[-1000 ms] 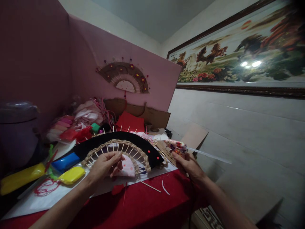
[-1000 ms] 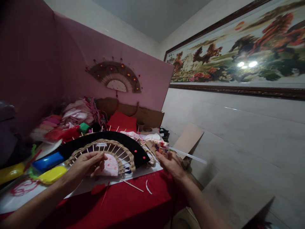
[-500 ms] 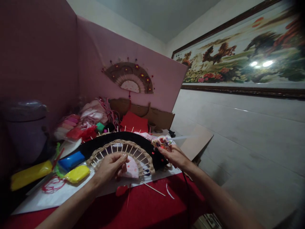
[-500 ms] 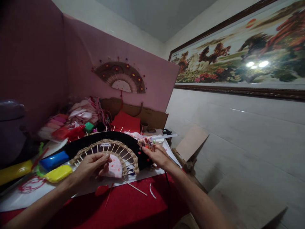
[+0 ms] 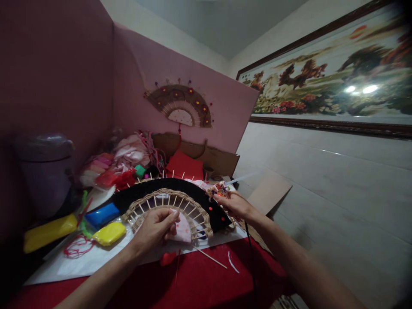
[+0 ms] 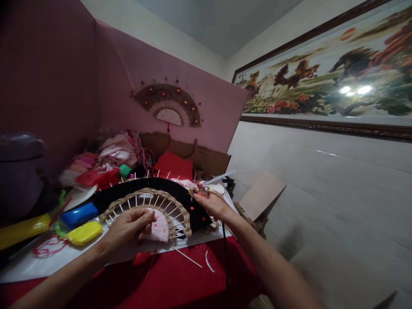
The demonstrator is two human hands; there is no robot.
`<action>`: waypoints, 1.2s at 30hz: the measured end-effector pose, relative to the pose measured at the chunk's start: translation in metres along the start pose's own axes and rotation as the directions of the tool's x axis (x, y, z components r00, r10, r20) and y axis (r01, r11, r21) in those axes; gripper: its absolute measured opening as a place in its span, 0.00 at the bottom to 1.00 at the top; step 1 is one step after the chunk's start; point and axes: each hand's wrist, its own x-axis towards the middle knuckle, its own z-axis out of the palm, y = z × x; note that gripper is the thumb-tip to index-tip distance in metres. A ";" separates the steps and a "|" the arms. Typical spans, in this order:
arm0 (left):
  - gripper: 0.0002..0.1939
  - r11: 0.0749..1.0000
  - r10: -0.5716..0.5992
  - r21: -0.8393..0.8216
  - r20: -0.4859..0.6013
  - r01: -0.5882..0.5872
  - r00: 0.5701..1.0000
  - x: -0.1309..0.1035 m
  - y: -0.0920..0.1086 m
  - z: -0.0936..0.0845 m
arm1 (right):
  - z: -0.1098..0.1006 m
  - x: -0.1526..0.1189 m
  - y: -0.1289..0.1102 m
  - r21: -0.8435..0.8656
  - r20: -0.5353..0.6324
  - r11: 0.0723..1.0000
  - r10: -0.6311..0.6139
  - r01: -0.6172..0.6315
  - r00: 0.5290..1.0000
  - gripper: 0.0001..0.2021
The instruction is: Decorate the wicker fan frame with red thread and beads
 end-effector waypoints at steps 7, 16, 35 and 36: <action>0.18 1.000 -0.008 -0.017 -0.015 0.008 1.000 -0.003 -0.001 0.003 | 0.003 0.010 0.008 -0.007 0.007 0.999 -0.047 0.047 0.999 0.22; 0.18 0.994 0.044 0.099 -0.002 -0.044 0.999 0.000 0.000 0.000 | 0.003 0.015 0.013 -0.011 0.015 0.998 -0.058 0.058 0.998 0.22; 0.18 0.995 0.038 0.088 -0.019 -0.036 0.999 0.000 -0.004 -0.001 | 0.001 0.016 0.015 -0.046 0.034 0.998 -0.046 0.047 0.998 0.22; 0.18 0.995 0.044 0.092 -0.018 -0.042 0.999 0.000 -0.004 -0.002 | 0.001 0.017 0.015 -0.044 0.037 0.998 -0.040 0.041 0.999 0.22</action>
